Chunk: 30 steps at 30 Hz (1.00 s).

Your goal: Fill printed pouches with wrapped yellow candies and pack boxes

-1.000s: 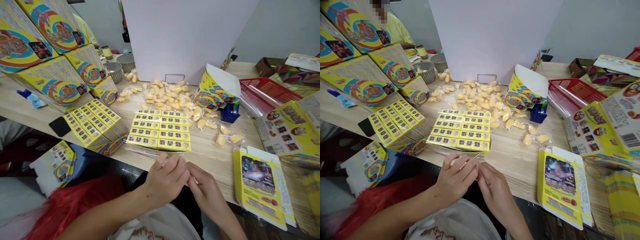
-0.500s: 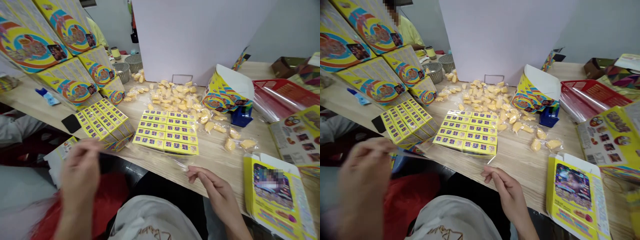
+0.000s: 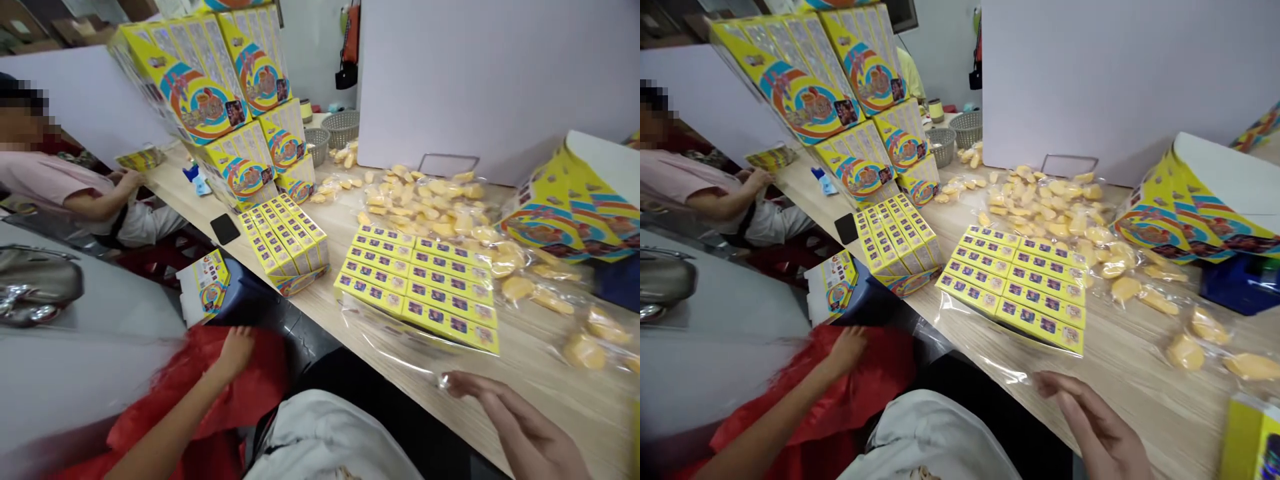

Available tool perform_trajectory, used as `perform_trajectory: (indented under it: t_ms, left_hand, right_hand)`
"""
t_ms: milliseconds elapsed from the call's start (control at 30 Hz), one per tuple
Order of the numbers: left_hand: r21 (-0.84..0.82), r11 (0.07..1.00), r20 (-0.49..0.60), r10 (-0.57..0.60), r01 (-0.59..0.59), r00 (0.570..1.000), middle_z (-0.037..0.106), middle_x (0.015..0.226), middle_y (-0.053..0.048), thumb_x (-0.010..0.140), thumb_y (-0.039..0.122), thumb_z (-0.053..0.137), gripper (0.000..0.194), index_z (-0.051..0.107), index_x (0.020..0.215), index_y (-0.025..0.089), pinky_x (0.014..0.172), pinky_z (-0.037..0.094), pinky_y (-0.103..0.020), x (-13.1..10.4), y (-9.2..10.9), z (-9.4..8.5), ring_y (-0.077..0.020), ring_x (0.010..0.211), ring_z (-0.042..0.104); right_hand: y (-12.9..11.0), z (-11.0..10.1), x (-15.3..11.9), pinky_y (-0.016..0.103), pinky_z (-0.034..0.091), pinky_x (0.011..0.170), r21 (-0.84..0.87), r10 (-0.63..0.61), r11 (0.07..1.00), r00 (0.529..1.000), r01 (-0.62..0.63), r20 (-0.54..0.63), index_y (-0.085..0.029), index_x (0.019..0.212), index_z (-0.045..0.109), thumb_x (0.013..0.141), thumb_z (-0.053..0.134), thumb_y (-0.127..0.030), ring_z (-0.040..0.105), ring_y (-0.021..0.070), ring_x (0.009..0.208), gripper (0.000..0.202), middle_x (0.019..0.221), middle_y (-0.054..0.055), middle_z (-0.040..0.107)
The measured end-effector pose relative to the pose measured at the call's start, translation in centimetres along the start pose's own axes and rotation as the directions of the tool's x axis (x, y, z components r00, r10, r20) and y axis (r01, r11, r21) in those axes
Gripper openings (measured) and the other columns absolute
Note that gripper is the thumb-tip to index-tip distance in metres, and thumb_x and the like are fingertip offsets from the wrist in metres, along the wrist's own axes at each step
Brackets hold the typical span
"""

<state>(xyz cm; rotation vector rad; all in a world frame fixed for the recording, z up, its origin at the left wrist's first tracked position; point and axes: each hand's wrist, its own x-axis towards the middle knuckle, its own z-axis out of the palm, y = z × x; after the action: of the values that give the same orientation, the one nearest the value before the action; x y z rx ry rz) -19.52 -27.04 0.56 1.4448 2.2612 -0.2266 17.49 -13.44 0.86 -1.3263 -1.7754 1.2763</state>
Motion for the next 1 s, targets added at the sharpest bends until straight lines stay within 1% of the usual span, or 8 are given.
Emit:
perform_trajectory:
  t_ms: [67, 133, 233, 300, 433, 633, 800, 1000]
  left_hand:
    - [-0.054, 0.997, 0.047, 0.055, -0.053, 0.997, 0.064, 0.097, -0.009, 0.087, 0.021, 0.048, 0.019, 0.064, 0.092, 0.013, 0.085, 0.046, -0.036, 1.1, 0.5, -1.8, -0.0210, 0.093, 0.061]
    - [-0.315, 0.934, 0.064, 0.197, -0.168, 0.978, 0.065, 0.104, -0.008, 0.089, 0.025, 0.042, 0.026, 0.061, 0.105, 0.017, 0.087, 0.045, -0.031, 1.7, 1.7, -3.9, -0.0196, 0.098, 0.060]
    - [-0.803, 0.547, 0.022, 0.426, -0.238, 0.905, 0.064, 0.109, -0.010, 0.087, 0.052, 0.038, 0.049, 0.051, 0.118, 0.017, 0.084, 0.047, -0.032, 1.8, 5.2, -5.8, -0.0188, 0.095, 0.061]
    - [-0.900, 0.388, 0.006, 0.469, -0.200, 0.883, 0.067, 0.100, -0.011, 0.081, 0.064, 0.038, 0.058, 0.056, 0.108, 0.015, 0.081, 0.047, -0.034, 1.7, 7.8, -6.1, -0.0198, 0.089, 0.062]
    - [-0.873, 0.458, 0.029, 0.386, -0.164, 0.922, 0.067, 0.080, -0.005, 0.078, 0.051, 0.052, 0.036, 0.061, 0.080, 0.016, 0.075, 0.047, -0.029, 1.8, 10.9, -5.8, -0.0164, 0.077, 0.060]
    - [-0.827, 0.496, -0.043, 0.417, -0.266, 0.908, 0.060, 0.064, 0.001, 0.079, 0.033, 0.054, 0.023, 0.060, 0.066, 0.015, 0.064, 0.043, -0.022, 4.1, 10.5, -4.5, -0.0108, 0.063, 0.053]
    - [-0.726, 0.547, -0.266, 0.335, -0.417, 0.904, 0.060, 0.064, 0.000, 0.083, 0.034, 0.050, 0.026, 0.061, 0.068, 0.015, 0.064, 0.044, -0.022, 6.0, 10.9, -2.1, -0.0115, 0.063, 0.055]
    - [-0.677, 0.607, -0.281, 0.309, -0.416, 0.909, 0.061, 0.063, 0.001, 0.085, 0.036, 0.048, 0.027, 0.062, 0.072, 0.017, 0.063, 0.044, -0.021, 6.4, 10.9, -1.5, -0.0113, 0.061, 0.056]
  right_hand:
    - [-0.7, 0.7, 0.1, 0.022, 0.057, 0.064, -0.032, -0.010, 0.999, 0.998, 0.008, -0.066, -0.022, 0.072, 0.070, 0.067, 0.061, -0.048, 0.069, 0.0208, 0.069, 0.028, 0.074, 0.005, 0.073]
    - [-1.1, 1.5, 0.1, 0.020, 0.056, 0.061, -0.002, -0.027, 1.000, 0.990, 0.027, -0.141, -0.021, 0.070, 0.066, 0.066, 0.064, -0.043, 0.069, 0.0186, 0.065, 0.022, 0.069, 0.004, 0.072]
    - [-1.1, 2.6, -0.1, 0.019, 0.055, 0.060, 0.148, 0.004, 0.988, 0.966, 0.036, -0.257, -0.022, 0.076, 0.055, 0.066, 0.069, -0.037, 0.068, 0.0159, 0.062, 0.022, 0.066, 0.001, 0.070]
    - [-0.8, 3.0, -0.2, 0.019, 0.055, 0.060, 0.257, 0.055, 0.966, 0.953, 0.025, -0.299, -0.024, 0.085, 0.047, 0.065, 0.072, -0.034, 0.068, 0.0153, 0.062, 0.033, 0.065, -0.001, 0.071]
    - [0.0, 3.0, -0.8, 0.025, 0.056, 0.064, 0.283, 0.123, 0.958, 0.957, -0.046, -0.263, -0.023, 0.101, 0.048, 0.069, 0.070, -0.038, 0.068, 0.0171, 0.065, 0.042, 0.067, 0.001, 0.071]
    - [1.2, 2.5, -0.4, 0.035, 0.054, 0.076, 0.153, 0.168, 0.979, 0.963, -0.138, -0.211, -0.020, 0.078, 0.068, 0.070, 0.066, -0.046, 0.068, 0.0230, 0.076, 0.027, 0.077, 0.006, 0.072]
    - [2.3, 2.8, 1.7, 0.039, 0.049, 0.081, 0.097, 0.114, 0.991, 0.955, -0.090, -0.275, -0.021, 0.074, 0.068, 0.070, 0.064, -0.047, 0.065, 0.0242, 0.079, 0.026, 0.079, 0.005, 0.072]
    - [2.3, 2.8, 1.8, 0.031, 0.048, 0.067, -0.104, -0.012, 0.994, 0.949, -0.022, -0.316, -0.022, 0.073, 0.067, 0.075, 0.058, -0.051, 0.060, 0.0190, 0.066, 0.031, 0.073, 0.003, 0.069]
